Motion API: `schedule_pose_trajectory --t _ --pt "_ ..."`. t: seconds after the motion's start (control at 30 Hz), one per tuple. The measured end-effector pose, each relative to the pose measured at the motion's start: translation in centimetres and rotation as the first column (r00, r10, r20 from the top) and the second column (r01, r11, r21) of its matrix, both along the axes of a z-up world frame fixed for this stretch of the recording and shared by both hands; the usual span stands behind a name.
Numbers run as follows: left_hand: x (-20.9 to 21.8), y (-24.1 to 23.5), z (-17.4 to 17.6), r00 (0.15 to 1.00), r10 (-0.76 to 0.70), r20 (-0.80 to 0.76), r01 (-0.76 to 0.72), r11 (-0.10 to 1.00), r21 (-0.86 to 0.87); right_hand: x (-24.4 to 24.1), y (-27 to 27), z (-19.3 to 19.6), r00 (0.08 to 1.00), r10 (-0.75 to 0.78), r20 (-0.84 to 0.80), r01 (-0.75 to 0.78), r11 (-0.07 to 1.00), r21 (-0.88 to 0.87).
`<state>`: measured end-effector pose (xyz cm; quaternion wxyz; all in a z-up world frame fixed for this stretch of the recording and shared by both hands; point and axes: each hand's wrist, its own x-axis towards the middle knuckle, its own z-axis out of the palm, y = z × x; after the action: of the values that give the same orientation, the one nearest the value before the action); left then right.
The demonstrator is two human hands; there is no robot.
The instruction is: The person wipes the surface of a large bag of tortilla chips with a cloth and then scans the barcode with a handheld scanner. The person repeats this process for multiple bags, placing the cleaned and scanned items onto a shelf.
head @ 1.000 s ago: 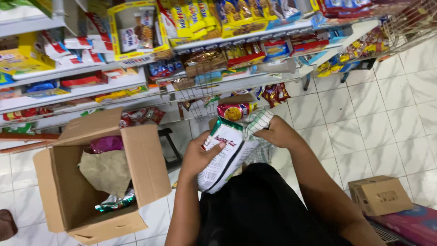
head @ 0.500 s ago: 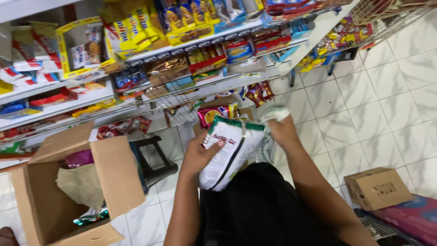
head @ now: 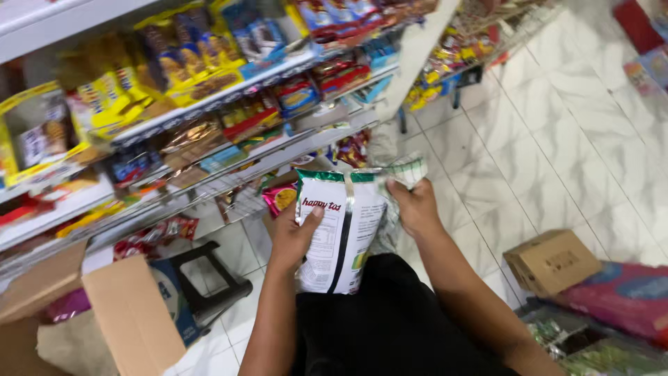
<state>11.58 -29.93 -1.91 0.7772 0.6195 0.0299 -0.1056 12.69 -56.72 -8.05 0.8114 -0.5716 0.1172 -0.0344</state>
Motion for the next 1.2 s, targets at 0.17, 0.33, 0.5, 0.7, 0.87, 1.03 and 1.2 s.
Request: schedule_pose_trajectory --t 0.17,0.33,0.5,0.7,0.87,1.03,1.2 --pt "-0.6 -0.8 0.3 0.999 -0.037 0.031 0.037 0.999 0.019 1.0 1.4 0.6 0.992 -0.111 0.06 0.12 0.976 -0.179" --pt "-2.4 0.3 -1.5 0.996 0.068 0.054 -0.068 0.998 -0.009 1.6 4.1 0.2 0.977 -0.133 -0.164 0.147 0.986 0.077" --pt "-4.6 3.8 -3.4 0.938 0.284 -0.201 -0.316 0.936 -0.154 -0.2 7.8 0.6 0.935 0.308 -0.178 -0.322 0.945 -0.058" --pt "-6.7 7.3 -3.8 0.947 0.291 -0.137 -0.303 0.949 -0.083 -2.0 13.3 1.2 0.94 0.244 -0.24 -0.287 0.944 -0.163" --pt "-7.1 9.8 -4.1 0.947 0.271 -0.172 -0.289 0.953 -0.093 -1.0 16.8 -1.8 0.888 -0.001 -0.461 -0.137 0.954 -0.266" --pt "-7.1 14.2 -5.6 0.873 0.381 -0.305 -0.446 0.877 -0.177 -1.6 19.3 -4.8 0.851 0.493 -0.183 -0.521 0.837 -0.168" --pt "-9.3 17.8 -9.4 0.858 0.37 -0.355 -0.509 0.698 -0.503 -4.2 24.0 -5.6 0.757 0.503 -0.416 -0.612 0.77 -0.181"
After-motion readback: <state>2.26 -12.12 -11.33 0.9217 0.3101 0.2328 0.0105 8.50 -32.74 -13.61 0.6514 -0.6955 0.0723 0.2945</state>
